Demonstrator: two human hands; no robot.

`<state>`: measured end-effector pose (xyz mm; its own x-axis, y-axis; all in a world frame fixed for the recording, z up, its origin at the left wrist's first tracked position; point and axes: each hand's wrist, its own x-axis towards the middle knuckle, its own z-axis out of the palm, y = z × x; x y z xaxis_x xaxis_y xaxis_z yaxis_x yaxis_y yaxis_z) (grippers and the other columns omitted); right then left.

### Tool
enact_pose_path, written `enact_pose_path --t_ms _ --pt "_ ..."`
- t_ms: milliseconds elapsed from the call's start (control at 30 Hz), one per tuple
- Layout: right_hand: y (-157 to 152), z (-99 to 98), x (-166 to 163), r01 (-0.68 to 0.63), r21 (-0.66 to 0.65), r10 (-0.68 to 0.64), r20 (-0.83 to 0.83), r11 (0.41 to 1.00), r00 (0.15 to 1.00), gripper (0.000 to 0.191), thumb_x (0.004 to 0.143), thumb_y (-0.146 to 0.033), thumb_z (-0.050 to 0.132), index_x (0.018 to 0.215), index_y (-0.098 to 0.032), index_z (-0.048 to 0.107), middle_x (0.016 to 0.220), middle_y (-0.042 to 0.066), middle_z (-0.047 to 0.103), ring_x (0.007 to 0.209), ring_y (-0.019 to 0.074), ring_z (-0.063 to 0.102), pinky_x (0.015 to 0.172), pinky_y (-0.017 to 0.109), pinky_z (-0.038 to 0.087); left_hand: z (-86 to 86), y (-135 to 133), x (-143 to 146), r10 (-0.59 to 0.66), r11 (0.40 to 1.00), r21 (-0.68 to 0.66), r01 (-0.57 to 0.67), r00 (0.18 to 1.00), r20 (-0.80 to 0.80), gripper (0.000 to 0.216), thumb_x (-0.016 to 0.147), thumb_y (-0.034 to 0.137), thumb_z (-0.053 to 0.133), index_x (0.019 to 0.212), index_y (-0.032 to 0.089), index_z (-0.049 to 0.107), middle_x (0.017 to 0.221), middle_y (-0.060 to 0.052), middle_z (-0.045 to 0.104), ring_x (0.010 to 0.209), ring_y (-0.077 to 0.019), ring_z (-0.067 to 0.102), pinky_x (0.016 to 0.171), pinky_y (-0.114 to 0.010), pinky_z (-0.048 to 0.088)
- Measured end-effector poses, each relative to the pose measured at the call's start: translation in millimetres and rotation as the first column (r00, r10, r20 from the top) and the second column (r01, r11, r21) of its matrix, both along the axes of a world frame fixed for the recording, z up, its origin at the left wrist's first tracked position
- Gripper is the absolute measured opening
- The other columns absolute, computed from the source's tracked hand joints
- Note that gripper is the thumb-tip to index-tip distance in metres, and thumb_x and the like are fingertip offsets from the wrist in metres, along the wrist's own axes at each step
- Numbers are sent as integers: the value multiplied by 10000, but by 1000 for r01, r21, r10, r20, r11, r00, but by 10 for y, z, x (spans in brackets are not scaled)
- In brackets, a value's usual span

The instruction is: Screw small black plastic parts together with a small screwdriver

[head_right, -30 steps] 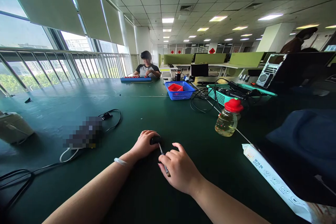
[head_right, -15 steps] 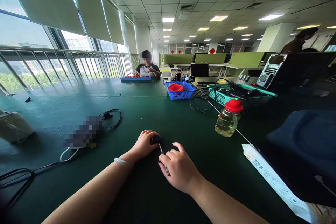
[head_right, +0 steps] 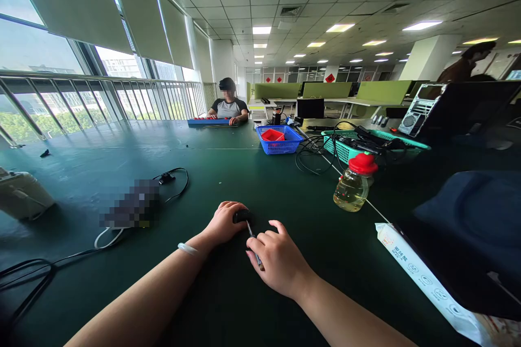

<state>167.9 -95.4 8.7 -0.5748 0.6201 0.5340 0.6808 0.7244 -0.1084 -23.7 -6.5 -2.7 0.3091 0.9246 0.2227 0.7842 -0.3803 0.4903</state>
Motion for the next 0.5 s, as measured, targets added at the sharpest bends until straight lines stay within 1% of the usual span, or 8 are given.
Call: enact_pose_path --t_ms 233,500 --pt "3 -17 5 7 -23 -6 8 1000 1000 127 932 -156 518 891 -213 624 705 -27 634 653 143 596 1056 454 352 13 -14 4 5 1000 -1 -5 1000 -3 349 756 305 759 1094 227 714 1223 -57 696 1246 -295 519 1087 -442 413" --pt "-4 2 -4 3 -31 -3 9 1000 1000 116 923 -151 529 891 -211 622 713 -24 640 652 146 597 1051 464 365 2 1 2 3 1000 0 -3 1000 -9 357 749 293 763 1097 230 706 1222 -55 695 1242 -291 525 1080 -437 418"
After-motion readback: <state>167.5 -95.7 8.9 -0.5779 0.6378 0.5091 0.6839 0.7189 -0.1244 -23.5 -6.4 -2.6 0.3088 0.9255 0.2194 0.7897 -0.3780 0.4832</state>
